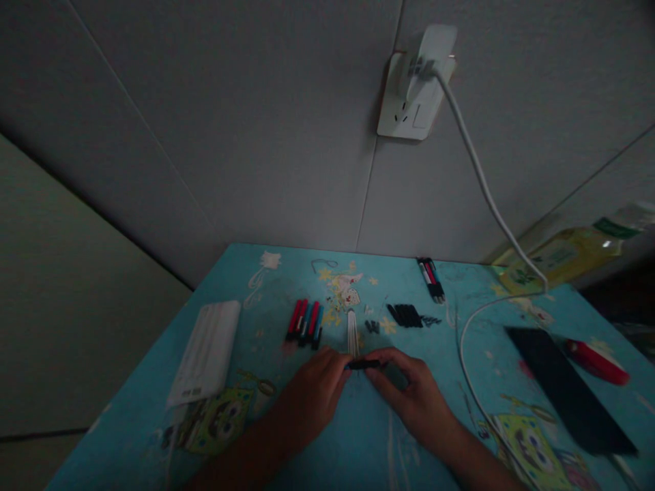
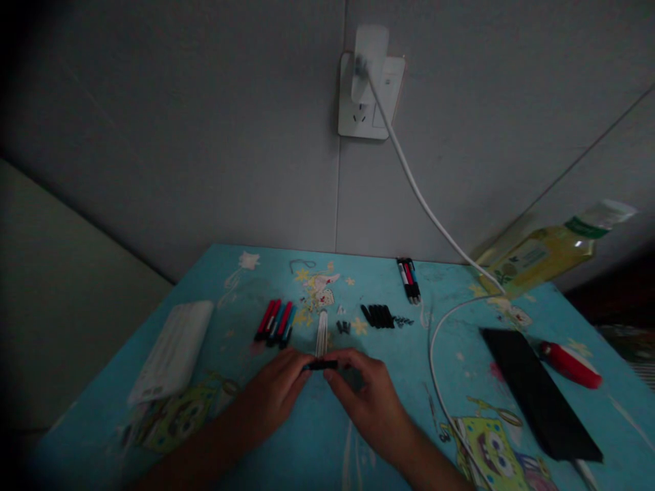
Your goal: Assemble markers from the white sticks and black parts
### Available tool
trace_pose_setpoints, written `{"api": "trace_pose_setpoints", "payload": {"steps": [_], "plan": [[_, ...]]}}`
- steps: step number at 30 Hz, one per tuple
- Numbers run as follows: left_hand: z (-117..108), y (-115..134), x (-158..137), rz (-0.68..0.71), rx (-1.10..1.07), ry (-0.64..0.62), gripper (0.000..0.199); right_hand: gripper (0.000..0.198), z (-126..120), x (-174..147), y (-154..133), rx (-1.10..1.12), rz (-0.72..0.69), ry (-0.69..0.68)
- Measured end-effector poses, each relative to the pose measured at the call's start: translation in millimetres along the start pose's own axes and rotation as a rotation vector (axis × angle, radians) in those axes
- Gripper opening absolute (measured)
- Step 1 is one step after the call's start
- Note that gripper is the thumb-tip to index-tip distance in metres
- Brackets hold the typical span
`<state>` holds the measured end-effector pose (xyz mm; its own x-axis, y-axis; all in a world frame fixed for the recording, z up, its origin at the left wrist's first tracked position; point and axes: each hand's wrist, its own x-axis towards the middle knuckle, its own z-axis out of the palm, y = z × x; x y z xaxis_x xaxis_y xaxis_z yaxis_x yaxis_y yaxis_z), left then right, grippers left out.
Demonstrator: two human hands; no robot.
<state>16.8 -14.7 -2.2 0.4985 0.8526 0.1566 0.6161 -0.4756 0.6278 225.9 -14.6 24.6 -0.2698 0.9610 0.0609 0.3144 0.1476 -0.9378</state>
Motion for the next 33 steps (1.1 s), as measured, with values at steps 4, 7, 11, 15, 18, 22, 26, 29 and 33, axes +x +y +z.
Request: {"api": "trace_pose_setpoints", "payload": {"steps": [4,7,11,15,18,22,26,29,33], "plan": [[2.2,-3.8,0.4,0.026,0.041,0.018,0.024,0.015,-5.6,1.7,0.9,-0.036,0.016,-0.017],[2.0,-3.1,-0.3,0.048,0.067,0.017,0.026,0.015,-8.5,1.7,-0.3,-0.035,0.012,-0.050],[-0.8,-0.3,-0.4,0.056,0.107,-0.004,0.020,0.016,-9.1,0.9,-2.6,-0.061,-0.005,-0.087],[-2.2,2.5,0.2,0.067,0.118,-0.016,0.020,0.018,-6.4,0.4,0.0,-0.215,-0.015,-0.047],[-1.5,3.9,1.0,0.106,0.152,-0.042,0.022,0.036,-5.2,-0.4,3.1,-0.362,-0.045,-0.091],[-3.7,4.7,1.7,0.056,0.145,-0.044,0.023,0.039,-20.0,2.4,6.9,-0.535,-0.062,-0.031],[-7.2,3.4,0.3,-0.026,0.087,-0.066,0.023,0.027,-57.9,10.0,20.0,-0.776,-0.019,0.326],[-5.2,1.4,-1.5,-0.053,0.075,-0.080,0.023,0.026,-81.8,12.8,33.7,-0.982,0.055,0.443],[-0.6,-0.9,-1.7,-0.104,0.102,-0.062,0.026,0.026,-89.1,11.5,42.9,-1.085,0.116,0.413]]}}
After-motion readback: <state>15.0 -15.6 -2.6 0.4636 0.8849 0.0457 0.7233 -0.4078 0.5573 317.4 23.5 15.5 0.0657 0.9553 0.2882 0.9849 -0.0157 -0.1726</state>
